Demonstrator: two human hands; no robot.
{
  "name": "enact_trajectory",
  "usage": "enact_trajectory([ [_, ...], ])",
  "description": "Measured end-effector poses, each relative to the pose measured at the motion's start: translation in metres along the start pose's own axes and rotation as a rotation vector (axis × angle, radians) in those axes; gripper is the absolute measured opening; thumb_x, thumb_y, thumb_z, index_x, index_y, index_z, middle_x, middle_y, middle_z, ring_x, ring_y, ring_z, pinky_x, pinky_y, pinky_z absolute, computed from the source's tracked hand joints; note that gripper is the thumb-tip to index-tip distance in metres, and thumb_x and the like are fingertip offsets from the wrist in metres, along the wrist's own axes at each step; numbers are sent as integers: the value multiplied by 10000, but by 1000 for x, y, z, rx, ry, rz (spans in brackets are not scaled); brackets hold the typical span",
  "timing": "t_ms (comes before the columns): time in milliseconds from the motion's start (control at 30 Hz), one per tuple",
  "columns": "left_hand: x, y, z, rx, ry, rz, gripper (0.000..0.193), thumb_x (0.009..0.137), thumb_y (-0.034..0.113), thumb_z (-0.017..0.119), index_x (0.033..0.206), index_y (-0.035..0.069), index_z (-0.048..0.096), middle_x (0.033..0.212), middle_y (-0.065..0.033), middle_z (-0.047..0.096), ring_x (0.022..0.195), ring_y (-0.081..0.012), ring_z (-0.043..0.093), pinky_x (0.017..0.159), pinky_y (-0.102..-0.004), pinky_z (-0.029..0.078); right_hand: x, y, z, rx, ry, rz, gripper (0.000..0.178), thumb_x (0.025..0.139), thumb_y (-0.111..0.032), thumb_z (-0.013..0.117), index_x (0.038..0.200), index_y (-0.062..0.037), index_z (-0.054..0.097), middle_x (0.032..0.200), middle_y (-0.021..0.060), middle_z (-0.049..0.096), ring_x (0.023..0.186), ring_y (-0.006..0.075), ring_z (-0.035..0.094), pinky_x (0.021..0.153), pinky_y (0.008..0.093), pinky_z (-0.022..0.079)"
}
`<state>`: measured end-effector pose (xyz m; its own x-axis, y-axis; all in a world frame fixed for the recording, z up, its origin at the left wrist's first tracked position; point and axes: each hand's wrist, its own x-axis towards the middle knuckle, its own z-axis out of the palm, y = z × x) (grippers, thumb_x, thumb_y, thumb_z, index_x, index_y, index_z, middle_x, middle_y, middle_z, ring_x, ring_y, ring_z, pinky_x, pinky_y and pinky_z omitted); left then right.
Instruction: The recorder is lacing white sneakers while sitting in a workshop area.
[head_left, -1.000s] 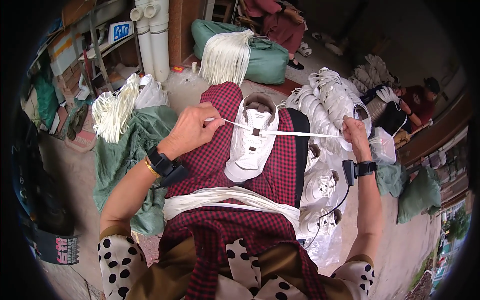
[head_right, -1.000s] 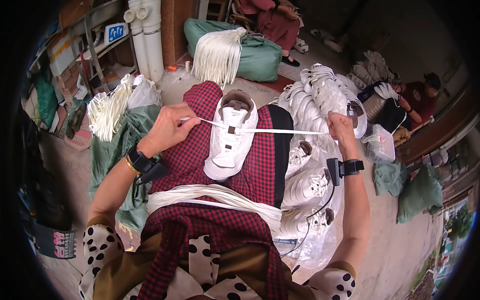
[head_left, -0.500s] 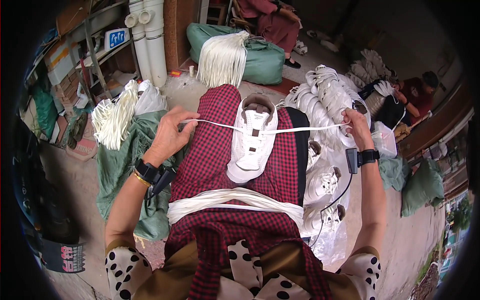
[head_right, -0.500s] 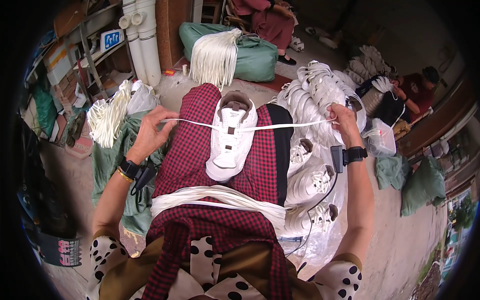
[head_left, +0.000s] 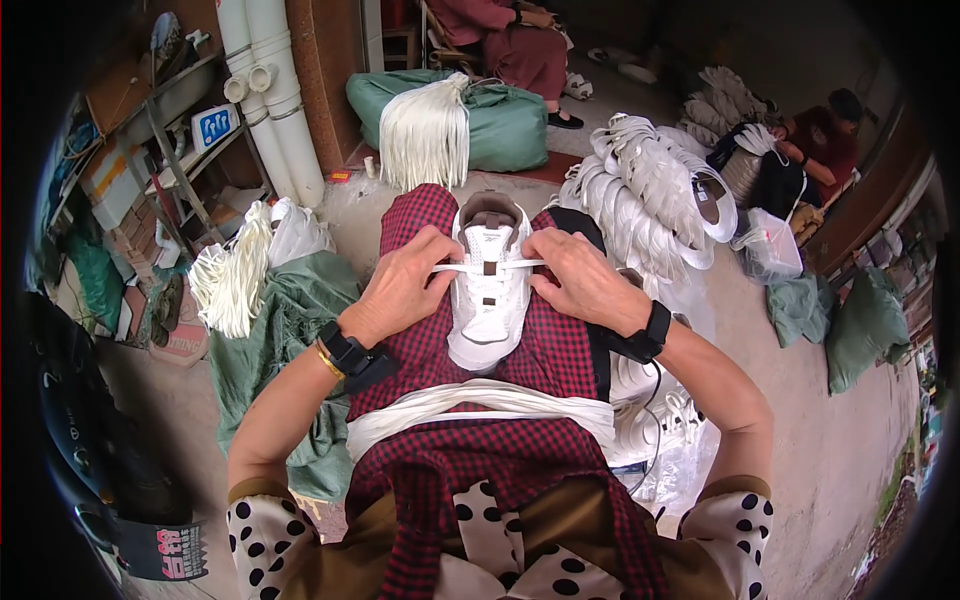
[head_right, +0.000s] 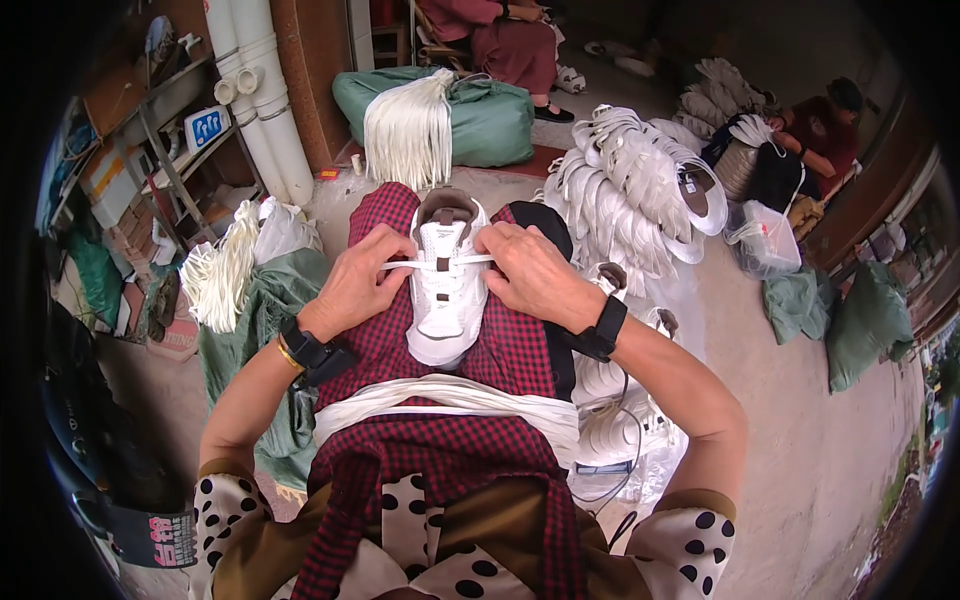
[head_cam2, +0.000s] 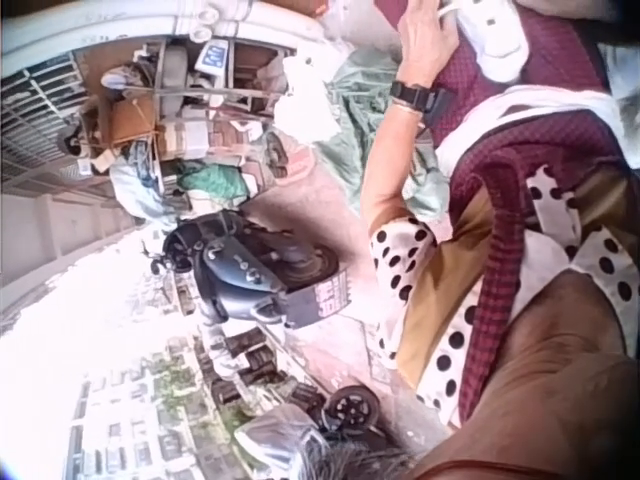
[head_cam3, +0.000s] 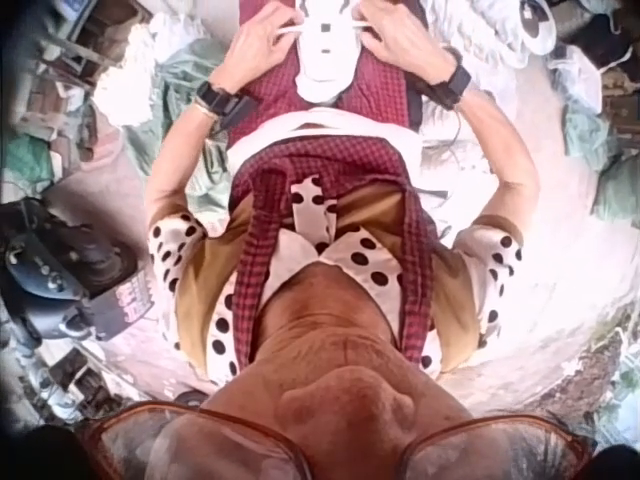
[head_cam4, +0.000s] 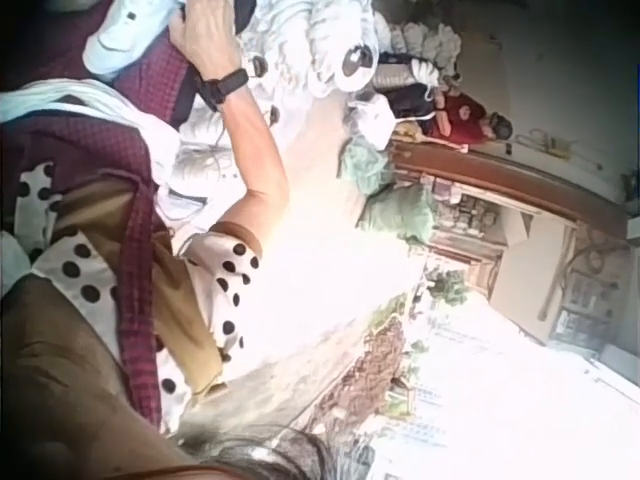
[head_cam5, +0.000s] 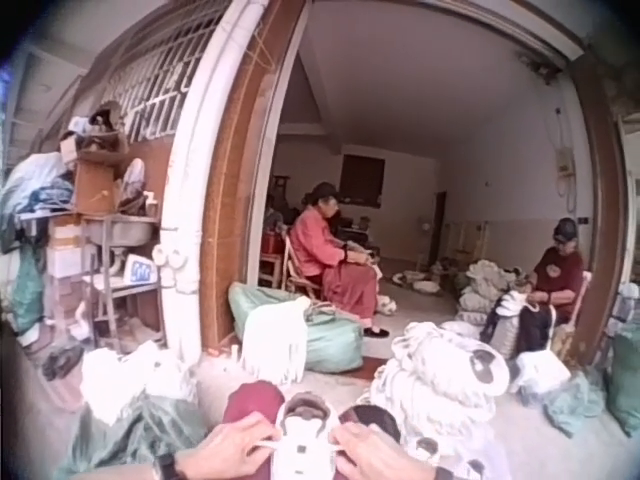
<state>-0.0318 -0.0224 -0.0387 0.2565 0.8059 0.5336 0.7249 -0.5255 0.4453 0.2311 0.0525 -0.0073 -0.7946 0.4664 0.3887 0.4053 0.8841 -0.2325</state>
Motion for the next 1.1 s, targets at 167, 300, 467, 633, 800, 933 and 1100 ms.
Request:
enact_trajectory([
  [167, -14, -24, -25, 306, 41, 185, 128, 883, 85, 674, 1010, 67, 685, 832, -105, 567, 750, -321, 614, 653, -408, 510, -11, 15, 13, -88, -2, 17, 153, 893, -102, 624, 1000, -17, 555, 884, 173, 603, 800, 373, 632, 649, 458, 489],
  [300, -23, -42, -58, 434, 112, 164, 126, 882, 94, 679, 1005, 77, 692, 797, -113, 554, 727, -322, 609, 640, -429, 499, -30, 32, -7, -218, 27, -60, 98, 911, -113, 599, 926, -28, 552, 795, 150, 582, 707, 363, 629, 581, 452, 493],
  [467, -44, -61, -113, 586, 187, 66, 121, 881, 86, 674, 999, 61, 681, 817, -123, 566, 738, -341, 605, 661, -431, 489, -64, 61, -68, -362, 81, 45, 74, 900, -105, 591, 913, -36, 567, 813, 138, 620, 723, 359, 635, 620, 451, 496],
  [633, -78, -75, -189, 791, 350, -63, 106, 933, 103, 621, 999, 36, 671, 870, -139, 600, 797, -358, 622, 695, -436, 491, -121, 96, -142, -512, 196, 264, 70, 915, -82, 557, 942, -18, 548, 836, 195, 609, 780, 414, 621, 669, 481, 475],
  [800, -114, -70, -260, 963, 458, -171, 163, 960, 131, 606, 1071, 33, 675, 929, -143, 619, 881, -343, 619, 774, -405, 494, -169, 104, -212, -707, 324, 352, 68, 941, -77, 521, 981, -31, 552, 876, 205, 619, 817, 422, 621, 685, 485, 477],
  [933, -114, -51, -272, 1053, 529, -56, 165, 940, 86, 636, 1089, 49, 697, 995, -125, 605, 916, -304, 605, 817, -379, 488, -177, 75, -235, -875, 428, 300, 108, 946, -62, 536, 1028, -34, 601, 935, 154, 617, 837, 350, 628, 732, 415, 502],
  [1100, -110, 0, -248, 1275, 750, 36, 234, 916, 40, 673, 1141, 75, 727, 990, -93, 601, 895, -232, 593, 811, -346, 487, -144, 27, -201, -796, 903, 202, 137, 944, -12, 572, 1047, -24, 662, 958, 103, 621, 769, 194, 615, 673, 303, 484],
])
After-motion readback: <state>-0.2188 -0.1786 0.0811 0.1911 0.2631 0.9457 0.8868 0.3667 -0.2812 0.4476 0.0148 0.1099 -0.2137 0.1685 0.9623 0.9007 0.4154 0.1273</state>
